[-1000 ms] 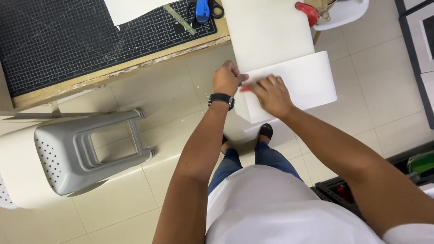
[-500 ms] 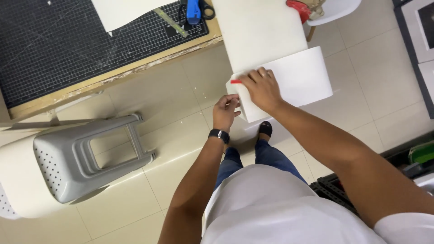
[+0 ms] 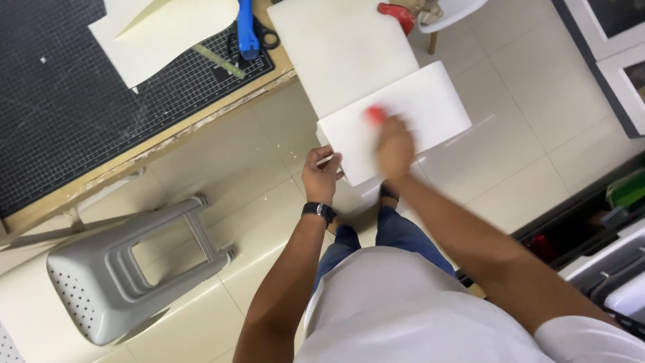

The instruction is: Applying a white adhesive vinyl sheet to a board using a squeegee and a roller to ensure a smooth finish.

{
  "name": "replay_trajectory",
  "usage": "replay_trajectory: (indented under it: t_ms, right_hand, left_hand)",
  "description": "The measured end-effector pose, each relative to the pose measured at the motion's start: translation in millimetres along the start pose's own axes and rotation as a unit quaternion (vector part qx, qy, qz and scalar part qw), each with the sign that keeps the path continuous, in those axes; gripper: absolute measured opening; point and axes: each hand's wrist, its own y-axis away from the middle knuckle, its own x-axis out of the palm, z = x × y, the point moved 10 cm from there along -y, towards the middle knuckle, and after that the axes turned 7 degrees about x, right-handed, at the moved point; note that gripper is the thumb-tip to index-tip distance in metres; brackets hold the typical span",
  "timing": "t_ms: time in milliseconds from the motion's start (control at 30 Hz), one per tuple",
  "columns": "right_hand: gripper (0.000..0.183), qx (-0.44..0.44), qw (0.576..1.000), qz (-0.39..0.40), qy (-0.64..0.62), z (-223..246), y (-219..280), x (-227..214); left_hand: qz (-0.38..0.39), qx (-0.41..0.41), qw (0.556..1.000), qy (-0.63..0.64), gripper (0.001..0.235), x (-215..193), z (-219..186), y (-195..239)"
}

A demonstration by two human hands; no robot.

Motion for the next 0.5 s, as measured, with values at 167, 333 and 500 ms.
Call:
replay_trajectory:
  t_ms: [167,333,500]
  right_hand:
    - [0.037,-0.092,0.995,-0.015,0.048,25,-13,-30]
    - [0.053,0.047,0.988,-0.079,0.121,-62,-64,-65]
    - [0.06,-0.109,0.993,0.006,-0.048,123,7,-100]
  left_hand:
    - [0.01,0.007,1.0,0.011,0.028,5,2,1]
    - [0.008,0.006,1.0,-0.006,0.031,1,-1,4]
    - [0.0,0.004,1.0,0.015,0.032,2,18,-5]
